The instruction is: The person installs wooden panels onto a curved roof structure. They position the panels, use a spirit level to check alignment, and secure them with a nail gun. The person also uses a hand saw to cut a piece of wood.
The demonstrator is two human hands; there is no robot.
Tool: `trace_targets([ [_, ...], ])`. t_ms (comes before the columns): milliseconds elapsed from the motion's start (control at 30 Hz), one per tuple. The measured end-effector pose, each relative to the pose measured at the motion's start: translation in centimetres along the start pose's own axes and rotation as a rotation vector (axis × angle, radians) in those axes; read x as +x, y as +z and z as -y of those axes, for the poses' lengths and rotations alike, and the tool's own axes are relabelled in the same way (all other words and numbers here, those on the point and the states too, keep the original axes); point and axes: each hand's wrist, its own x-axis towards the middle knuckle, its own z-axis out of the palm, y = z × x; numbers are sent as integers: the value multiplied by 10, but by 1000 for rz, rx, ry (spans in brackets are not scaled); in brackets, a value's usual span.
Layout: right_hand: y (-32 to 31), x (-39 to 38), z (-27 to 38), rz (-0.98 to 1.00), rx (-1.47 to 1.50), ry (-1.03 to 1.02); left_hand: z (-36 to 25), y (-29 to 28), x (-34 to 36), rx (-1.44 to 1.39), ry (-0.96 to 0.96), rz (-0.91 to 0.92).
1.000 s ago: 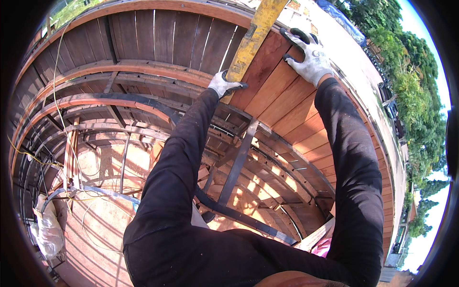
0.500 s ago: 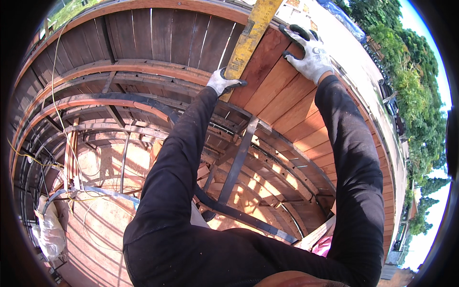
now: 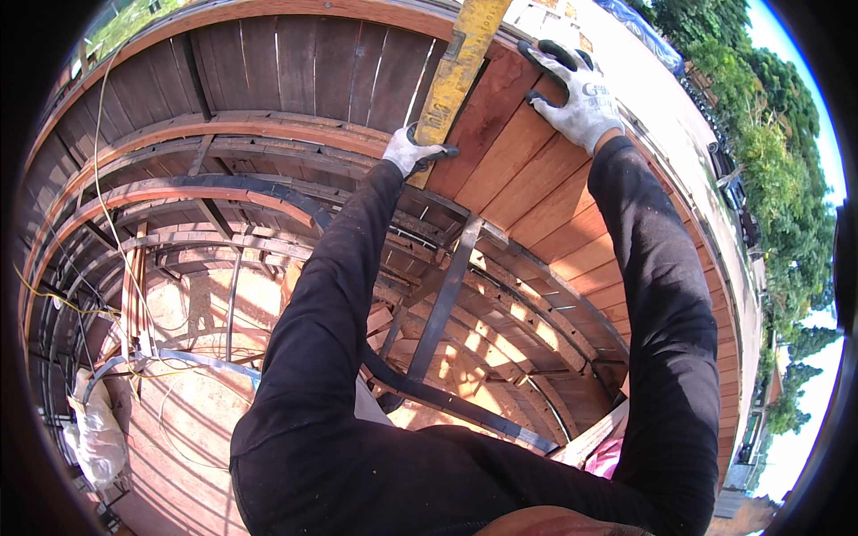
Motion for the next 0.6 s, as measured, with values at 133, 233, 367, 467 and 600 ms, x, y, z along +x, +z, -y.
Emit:
trace_targets([
  [133, -1, -1, 0, 8, -4, -6, -1, 4, -2, -2, 50, -7],
  [233, -6, -1, 4, 52, -3, 35, -4, 3, -4, -4, 42, -12],
  [367, -4, -1, 2, 7, -19, -1, -14, 6, -10, 7, 21, -5],
  [467, -4, -1, 3, -9, -20, 2, -13, 6, -9, 16, 28, -11],
  [600, -1, -2, 0, -20, 30, -28, -10, 6, -8, -16, 31, 5],
])
